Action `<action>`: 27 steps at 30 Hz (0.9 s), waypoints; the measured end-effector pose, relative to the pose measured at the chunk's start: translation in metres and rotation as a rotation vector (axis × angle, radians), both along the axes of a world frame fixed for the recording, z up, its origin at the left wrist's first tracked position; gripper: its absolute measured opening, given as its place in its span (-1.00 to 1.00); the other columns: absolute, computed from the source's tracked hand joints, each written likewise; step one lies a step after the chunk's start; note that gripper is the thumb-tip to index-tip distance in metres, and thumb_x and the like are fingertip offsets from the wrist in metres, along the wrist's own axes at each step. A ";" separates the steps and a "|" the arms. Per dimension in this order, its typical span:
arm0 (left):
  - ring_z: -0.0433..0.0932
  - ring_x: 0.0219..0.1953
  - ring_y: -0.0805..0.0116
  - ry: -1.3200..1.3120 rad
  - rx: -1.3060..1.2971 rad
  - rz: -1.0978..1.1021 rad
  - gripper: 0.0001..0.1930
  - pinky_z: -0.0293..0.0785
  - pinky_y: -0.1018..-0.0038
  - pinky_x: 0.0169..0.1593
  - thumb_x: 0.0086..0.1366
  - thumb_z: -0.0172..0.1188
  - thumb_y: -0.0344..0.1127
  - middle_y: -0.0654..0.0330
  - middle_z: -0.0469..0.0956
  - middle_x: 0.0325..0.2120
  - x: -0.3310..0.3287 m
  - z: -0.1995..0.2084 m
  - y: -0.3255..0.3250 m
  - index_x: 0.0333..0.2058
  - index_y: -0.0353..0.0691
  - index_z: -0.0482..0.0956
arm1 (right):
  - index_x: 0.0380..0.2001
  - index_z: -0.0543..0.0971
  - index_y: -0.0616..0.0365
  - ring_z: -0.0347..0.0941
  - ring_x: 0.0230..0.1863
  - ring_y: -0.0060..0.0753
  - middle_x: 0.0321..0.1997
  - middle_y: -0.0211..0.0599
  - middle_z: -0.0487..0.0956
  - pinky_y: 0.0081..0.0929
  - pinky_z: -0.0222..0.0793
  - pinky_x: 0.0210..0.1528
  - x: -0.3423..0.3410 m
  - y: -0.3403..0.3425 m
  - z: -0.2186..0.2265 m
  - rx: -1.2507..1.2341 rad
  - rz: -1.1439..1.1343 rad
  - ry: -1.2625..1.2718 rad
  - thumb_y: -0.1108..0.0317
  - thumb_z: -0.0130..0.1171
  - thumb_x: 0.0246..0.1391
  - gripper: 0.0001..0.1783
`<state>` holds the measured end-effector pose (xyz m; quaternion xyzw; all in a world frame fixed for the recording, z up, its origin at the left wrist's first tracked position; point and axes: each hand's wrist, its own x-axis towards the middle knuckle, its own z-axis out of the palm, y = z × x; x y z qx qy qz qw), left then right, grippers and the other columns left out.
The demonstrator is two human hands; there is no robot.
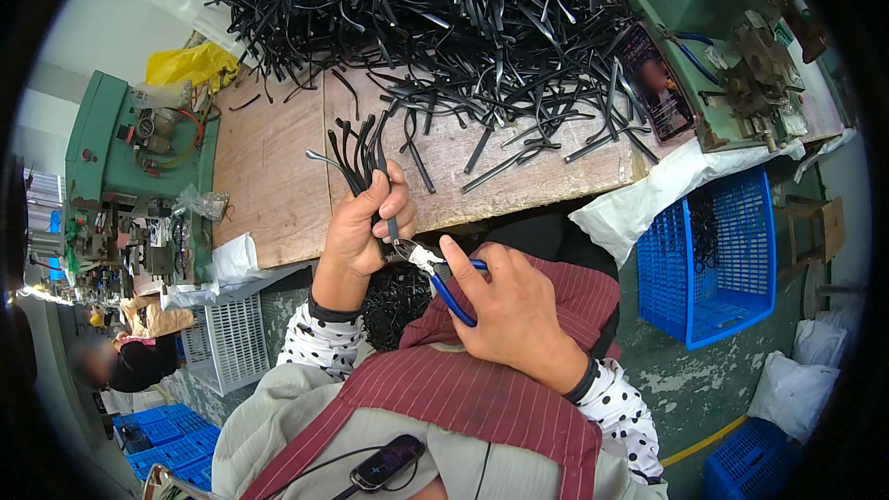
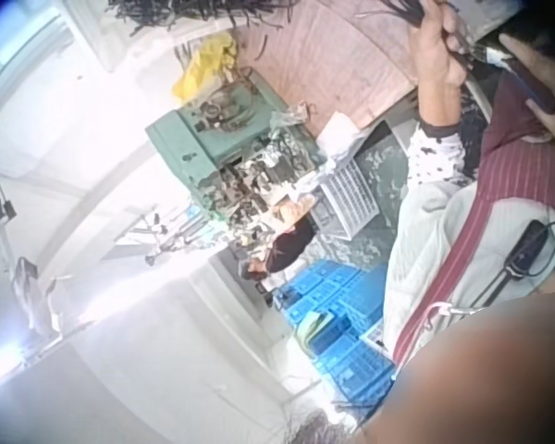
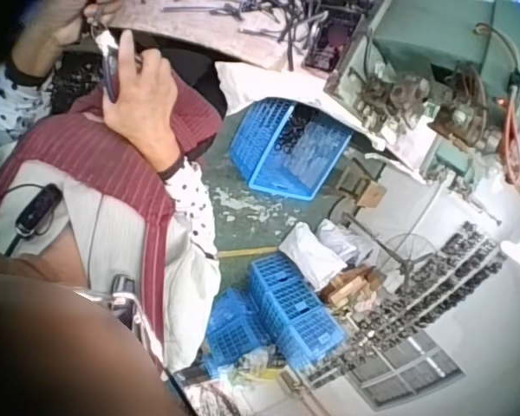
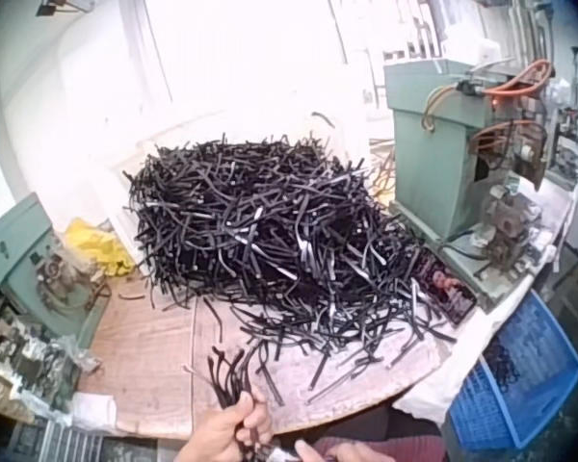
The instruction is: The person repeatedly picks up black cables from a pile on a wooden table and uses blue-handled pliers to cut the ends. The cut pieces are dropped back onto the table. The task continues throughout the clip with no change in method or destination for the cut pieces.
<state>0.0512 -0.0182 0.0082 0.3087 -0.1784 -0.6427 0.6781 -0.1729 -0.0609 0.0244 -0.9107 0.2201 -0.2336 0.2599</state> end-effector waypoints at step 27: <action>0.41 -0.54 0.54 -0.490 0.199 0.657 -0.85 0.36 0.58 -0.46 0.44 0.06 -0.25 0.26 0.50 -0.51 -0.030 -0.018 0.001 -0.23 -0.21 0.40 | 0.27 0.39 -0.04 0.49 -0.48 -0.26 -0.48 -0.25 0.46 -0.35 0.48 -0.36 -0.006 0.000 -0.020 0.529 0.030 0.019 0.32 0.42 -0.23 -0.13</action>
